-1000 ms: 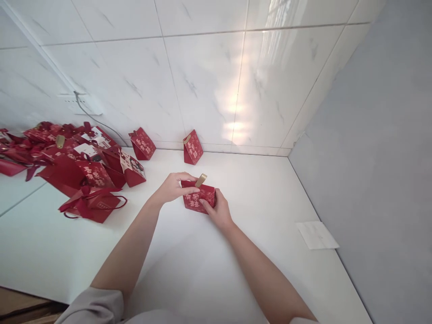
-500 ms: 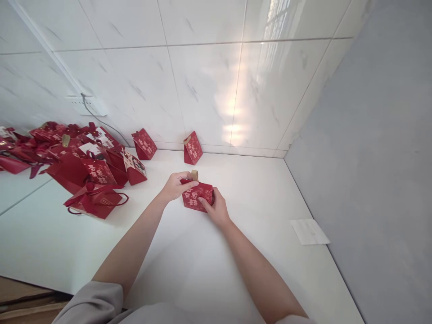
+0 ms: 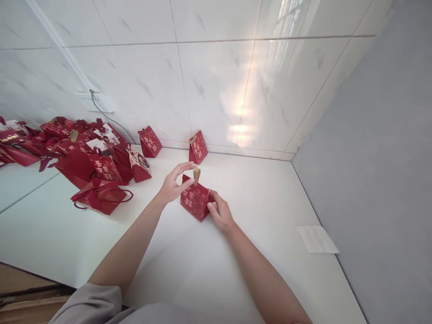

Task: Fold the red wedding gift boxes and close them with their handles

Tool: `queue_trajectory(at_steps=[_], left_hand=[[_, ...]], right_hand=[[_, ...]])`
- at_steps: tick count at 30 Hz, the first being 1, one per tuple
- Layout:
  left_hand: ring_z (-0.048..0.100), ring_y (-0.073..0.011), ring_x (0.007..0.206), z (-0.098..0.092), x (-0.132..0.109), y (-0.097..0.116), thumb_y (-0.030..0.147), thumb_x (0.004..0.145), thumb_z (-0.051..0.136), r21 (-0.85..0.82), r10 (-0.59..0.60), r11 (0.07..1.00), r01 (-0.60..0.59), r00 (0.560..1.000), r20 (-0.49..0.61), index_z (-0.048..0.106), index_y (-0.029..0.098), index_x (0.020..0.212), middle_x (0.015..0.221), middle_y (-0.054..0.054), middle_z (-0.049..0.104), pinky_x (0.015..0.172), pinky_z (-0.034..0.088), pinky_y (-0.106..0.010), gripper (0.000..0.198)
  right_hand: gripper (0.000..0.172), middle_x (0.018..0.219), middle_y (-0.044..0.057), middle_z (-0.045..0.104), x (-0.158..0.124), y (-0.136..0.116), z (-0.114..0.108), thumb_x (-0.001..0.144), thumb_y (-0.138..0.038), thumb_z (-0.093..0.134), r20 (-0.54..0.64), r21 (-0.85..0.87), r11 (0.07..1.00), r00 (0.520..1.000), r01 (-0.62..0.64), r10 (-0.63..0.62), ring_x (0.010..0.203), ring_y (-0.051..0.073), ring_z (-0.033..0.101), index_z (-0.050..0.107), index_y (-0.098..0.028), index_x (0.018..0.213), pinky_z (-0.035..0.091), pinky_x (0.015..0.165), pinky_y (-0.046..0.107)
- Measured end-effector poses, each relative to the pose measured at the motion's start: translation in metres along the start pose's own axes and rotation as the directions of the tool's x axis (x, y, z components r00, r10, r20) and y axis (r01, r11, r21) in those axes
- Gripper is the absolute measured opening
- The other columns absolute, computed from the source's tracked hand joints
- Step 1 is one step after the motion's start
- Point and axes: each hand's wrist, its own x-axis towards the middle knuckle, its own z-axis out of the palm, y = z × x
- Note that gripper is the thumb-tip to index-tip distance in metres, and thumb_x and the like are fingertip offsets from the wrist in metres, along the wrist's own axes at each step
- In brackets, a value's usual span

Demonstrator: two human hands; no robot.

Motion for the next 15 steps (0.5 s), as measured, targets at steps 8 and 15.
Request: queue_trajectory(at_steps=[8,15], left_hand=[[0.053,-0.0272,0.123,-0.037,-0.025,0.034,0.059,0.09,0.041,0.028,-0.167,0.986,0.165,0.984,0.063,0.044,0.022,0.141,0.138,-0.012,0.053,0.105,0.039,-0.042,0.063],[0.065,-0.0223,0.064,-0.028,-0.044,0.058,0.041,0.079,0.064,0.528,-0.319,0.83,0.183,0.931,0.178,0.036,0.017,0.147,0.084,-0.006,0.072,0.056,0.042,-0.028,0.078]], right_hand=[[0.045,0.079,0.002,0.068,-0.003,0.005,0.005,0.098,-0.055,0.029,-0.021,0.024,0.992,0.992,-0.124,0.124,0.061,0.018,0.063,0.053,-0.025,0.12,0.049,0.068,0.033],[0.043,0.076,0.002,0.068,0.002,0.002,0.004,0.095,-0.057,0.036,-0.106,0.014,0.965,0.959,-0.263,0.263,0.061,0.017,0.063,0.059,-0.023,0.105,0.05,0.067,0.031]])
